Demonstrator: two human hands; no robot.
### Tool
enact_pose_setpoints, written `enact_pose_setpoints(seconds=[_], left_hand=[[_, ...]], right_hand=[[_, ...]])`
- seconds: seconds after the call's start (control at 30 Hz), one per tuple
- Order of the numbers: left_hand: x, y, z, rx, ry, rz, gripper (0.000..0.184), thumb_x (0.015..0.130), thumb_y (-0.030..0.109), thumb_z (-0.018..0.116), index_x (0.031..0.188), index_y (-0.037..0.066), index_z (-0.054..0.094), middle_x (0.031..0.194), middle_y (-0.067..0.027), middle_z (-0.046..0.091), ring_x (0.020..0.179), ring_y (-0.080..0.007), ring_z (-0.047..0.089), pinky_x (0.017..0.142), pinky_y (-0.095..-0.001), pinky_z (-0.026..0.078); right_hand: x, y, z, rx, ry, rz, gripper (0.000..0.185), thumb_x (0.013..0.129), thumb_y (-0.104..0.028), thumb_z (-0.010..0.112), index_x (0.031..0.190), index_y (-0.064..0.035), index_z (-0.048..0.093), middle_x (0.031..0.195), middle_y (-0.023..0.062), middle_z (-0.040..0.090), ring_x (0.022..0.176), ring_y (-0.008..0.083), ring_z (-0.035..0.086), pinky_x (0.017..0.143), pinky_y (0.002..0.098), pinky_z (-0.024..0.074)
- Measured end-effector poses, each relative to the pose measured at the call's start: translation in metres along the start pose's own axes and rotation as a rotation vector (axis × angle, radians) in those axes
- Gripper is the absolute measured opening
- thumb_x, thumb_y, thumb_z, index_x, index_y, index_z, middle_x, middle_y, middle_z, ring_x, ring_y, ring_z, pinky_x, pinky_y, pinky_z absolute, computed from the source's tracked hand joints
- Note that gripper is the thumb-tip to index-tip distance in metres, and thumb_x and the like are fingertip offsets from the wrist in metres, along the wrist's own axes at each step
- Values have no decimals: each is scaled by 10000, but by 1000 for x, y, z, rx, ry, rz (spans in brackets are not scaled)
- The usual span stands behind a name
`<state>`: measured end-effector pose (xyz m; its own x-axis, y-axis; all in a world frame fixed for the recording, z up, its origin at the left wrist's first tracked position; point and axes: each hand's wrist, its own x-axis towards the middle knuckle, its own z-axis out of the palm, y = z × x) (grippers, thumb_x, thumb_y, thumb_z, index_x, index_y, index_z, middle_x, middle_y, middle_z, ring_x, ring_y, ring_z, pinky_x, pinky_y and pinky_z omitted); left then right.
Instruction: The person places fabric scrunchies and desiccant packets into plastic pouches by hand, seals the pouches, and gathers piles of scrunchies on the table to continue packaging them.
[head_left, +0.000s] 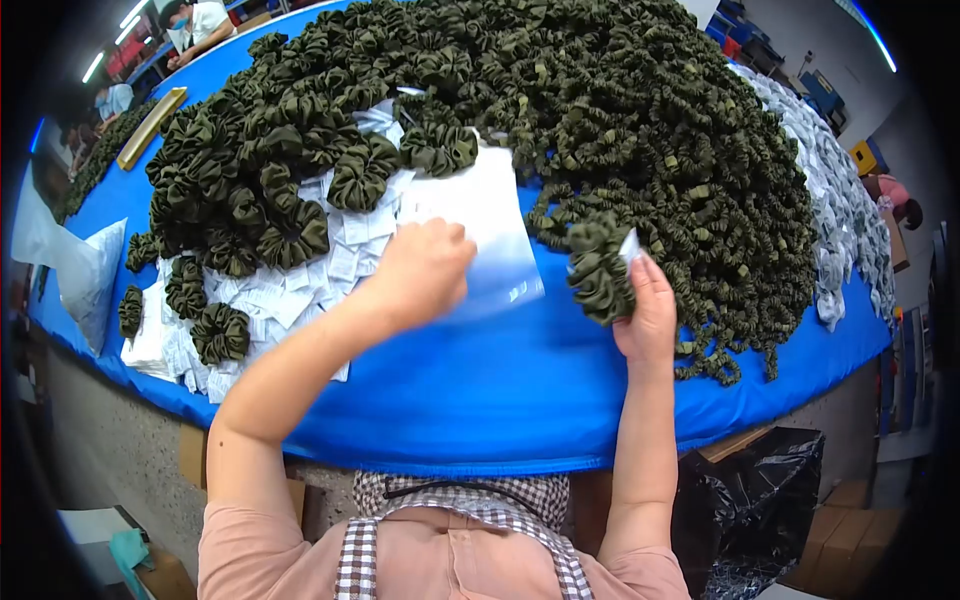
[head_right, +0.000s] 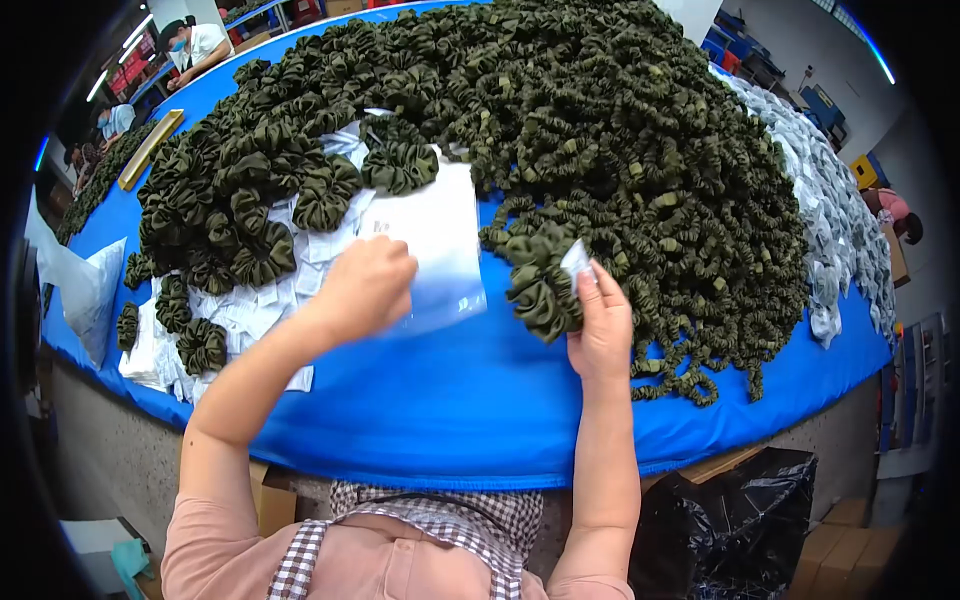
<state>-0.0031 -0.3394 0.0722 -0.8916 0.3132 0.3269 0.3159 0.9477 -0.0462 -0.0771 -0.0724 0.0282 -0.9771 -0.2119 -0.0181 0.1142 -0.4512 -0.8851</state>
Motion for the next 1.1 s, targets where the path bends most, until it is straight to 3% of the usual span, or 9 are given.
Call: enact_pose_setpoints(seconds=[0.07, 0.17, 0.23, 0.3, 0.47, 0.67, 0.8, 0.97, 1.1], left_hand=[[-29, 43, -8, -156, -275, -126, 99, 720, 100, 582, 686, 7, 587, 796, -164, 595, 646, -352, 587, 593, -407, 515], [-62, 68, 9, -359, -284, -133, 93, 745, 98, 577, 719, 12, 596, 786, -154, 597, 630, -346, 589, 567, -387, 497], [-67, 76, 7, -588, -322, -297, 69, 745, 72, 595, 724, 10, 572, 751, -125, 569, 609, -300, 547, 561, -366, 467], [-69, 82, 2, -807, -349, -461, 78, 745, 45, 614, 729, 8, 547, 716, -96, 541, 588, -253, 506, 555, -344, 438], [-78, 89, -7, -1102, -205, -662, 86, 741, 6, 623, 724, 12, 538, 686, -61, 525, 560, -219, 464, 538, -315, 402], [-84, 98, -3, -994, 14, -446, 81, 740, -9, 604, 763, 27, 535, 743, -65, 549, 605, -204, 490, 553, -269, 391], [-91, 102, 4, -749, 168, -243, 240, 763, 107, 664, 992, 61, 608, 886, -101, 524, 669, -217, 452, 607, -289, 396], [-111, 118, -1, -387, 137, -170, 513, 775, 306, 710, 1232, 120, 571, 1120, -145, 486, 823, -249, 469, 742, -381, 399], [-118, 119, 3, -288, 94, -198, 642, 755, 430, 708, 1310, 157, 537, 1265, -170, 423, 991, -300, 446, 868, -472, 343]], right_hand=[[-20, -12, 4, 15, -38, 12, 410, 918, -66, 600, 1293, 71, 505, 1127, 168, 648, 911, 161, 647, 805, 226, 525], [-55, -28, 12, -55, -61, 17, 404, 912, -59, 604, 1284, 70, 512, 1124, 169, 648, 903, 170, 651, 789, 228, 530], [-90, -25, 23, -144, -43, 23, 388, 907, -61, 608, 1269, 58, 536, 1110, 163, 654, 889, 172, 652, 769, 231, 531], [-113, -22, 31, -598, -250, 121, 356, 883, -73, 625, 1223, 24, 592, 1087, 155, 668, 856, 155, 649, 723, 237, 525], [-126, -8, 25, -902, -106, 180, 347, 857, -82, 638, 1193, 4, 623, 1056, 157, 677, 775, 153, 637, 671, 262, 516], [-137, 15, 49, -918, -187, -109, 339, 845, -82, 647, 1170, 10, 625, 999, 141, 670, 733, 183, 625, 655, 279, 507], [-133, 33, 54, -1155, -155, -455, 291, 846, -87, 644, 1124, -4, 640, 926, 112, 649, 693, 231, 600, 647, 306, 504], [-121, 47, 54, -1252, -144, -671, 269, 843, -86, 639, 1107, -35, 647, 865, 95, 614, 681, 242, 583, 638, 311, 495], [-95, 30, 47, -1167, -198, -419, 190, 837, -81, 635, 1023, -48, 658, 812, 81, 595, 636, 232, 558, 609, 318, 482]])
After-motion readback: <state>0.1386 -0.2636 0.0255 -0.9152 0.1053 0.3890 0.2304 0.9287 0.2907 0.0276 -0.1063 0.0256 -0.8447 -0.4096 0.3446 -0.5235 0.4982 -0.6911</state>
